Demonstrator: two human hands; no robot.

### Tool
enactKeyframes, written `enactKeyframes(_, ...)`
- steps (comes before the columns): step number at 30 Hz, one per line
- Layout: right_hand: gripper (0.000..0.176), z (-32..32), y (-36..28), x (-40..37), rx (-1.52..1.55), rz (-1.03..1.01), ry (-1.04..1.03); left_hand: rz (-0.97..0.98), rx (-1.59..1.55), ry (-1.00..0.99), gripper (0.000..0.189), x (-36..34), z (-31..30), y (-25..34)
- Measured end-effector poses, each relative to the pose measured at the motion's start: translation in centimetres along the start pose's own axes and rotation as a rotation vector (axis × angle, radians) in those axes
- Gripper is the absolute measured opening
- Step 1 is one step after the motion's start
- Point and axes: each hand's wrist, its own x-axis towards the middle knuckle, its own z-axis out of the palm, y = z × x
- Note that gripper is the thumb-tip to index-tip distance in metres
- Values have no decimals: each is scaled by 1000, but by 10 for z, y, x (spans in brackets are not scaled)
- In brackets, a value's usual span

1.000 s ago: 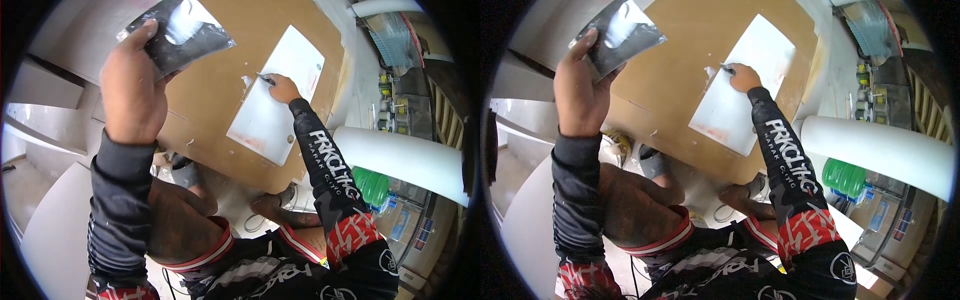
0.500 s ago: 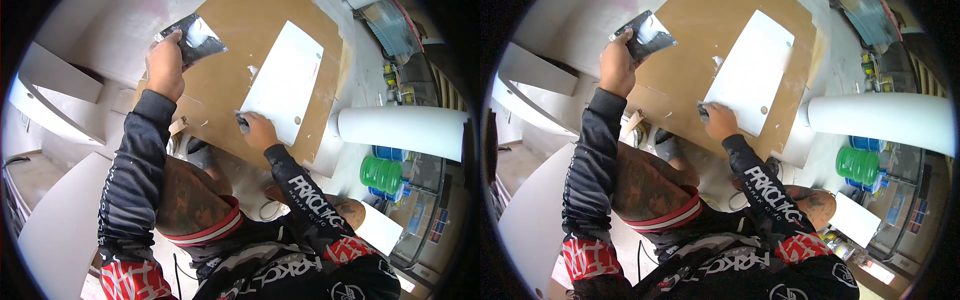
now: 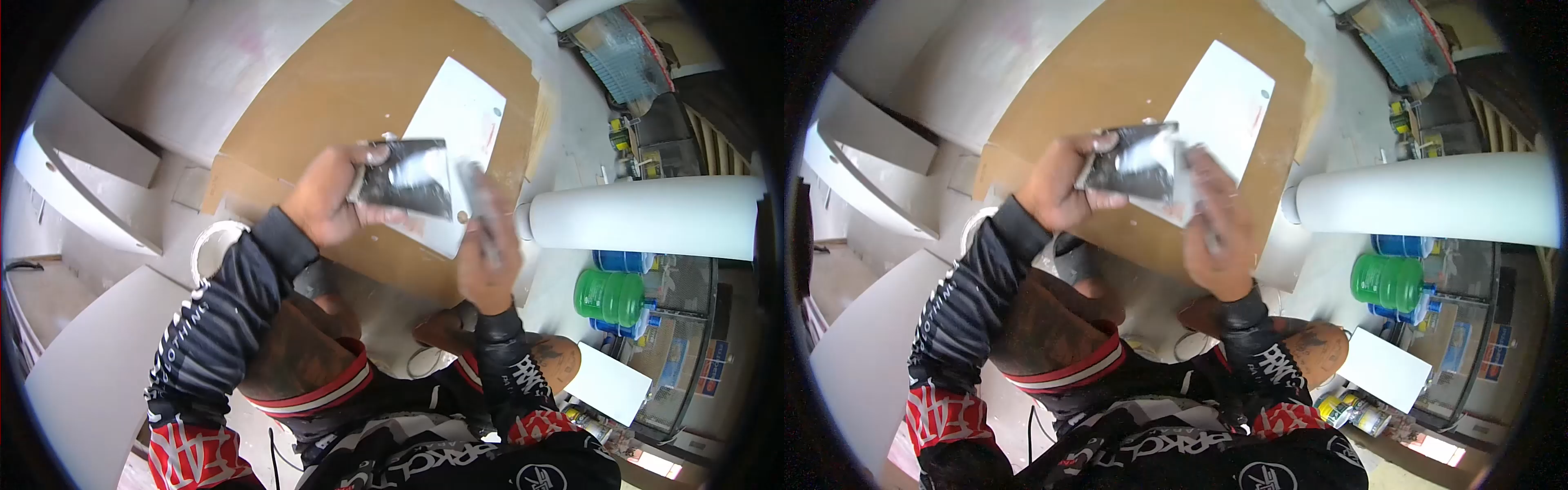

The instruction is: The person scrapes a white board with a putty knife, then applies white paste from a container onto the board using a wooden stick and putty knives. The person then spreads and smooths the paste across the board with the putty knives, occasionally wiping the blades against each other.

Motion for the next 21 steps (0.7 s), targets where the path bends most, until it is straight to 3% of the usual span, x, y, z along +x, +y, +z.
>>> enactKeyframes(1,59,3,1,2,-97,-86,-135,23,22,-9,29,-3,10,-4)
enactKeyframes(4,59,-1,37,-12,-126,-13,-183,68,-23,-4,28,2,7,2)
enactKeyframes(6,49,-15,65,-18,-35,253,-383,227,21,14,30,8,3,10)
enactKeyframes(7,49,-17,65,-18,-38,253,-376,226,26,9,30,9,8,9)
enactKeyframes(9,37,-16,57,-10,1031,1186,190,991,1054,13,33,13,15,2)
enactKeyframes(10,27,-20,45,7,1310,1296,246,1047,1266,-162,38,20,7,4)
enactKeyframes(11,27,-20,53,10,1493,1246,164,1038,1257,-164,38,26,6,0)
enactKeyframes(13,33,-19,74,6,1334,1048,142,1142,1779,-247,44,30,13,-6)
enactKeyframes(14,33,-23,84,11,1330,1052,147,1138,1774,-252,44,32,15,-3)
enactKeyframes(16,40,-27,90,52,2108,1008,249,968,1921,20,57,32,20,9)
enactKeyframes(17,46,-34,121,60,2108,932,203,955,1913,24,57,32,14,15)
enactKeyframes(18,39,-49,163,68,1642,985,260,737,2018,60,59,31,3,22)
enactKeyframes(19,31,-49,212,77,972,734,251,507,2106,89,62,30,-4,27)
enactKeyframes(20,27,-48,229,112,1049,910,355,489,2093,84,62,30,-5,31)
enactKeyframes(21,29,-51,274,132,856,896,214,448,2030,136,62,30,-4,36)
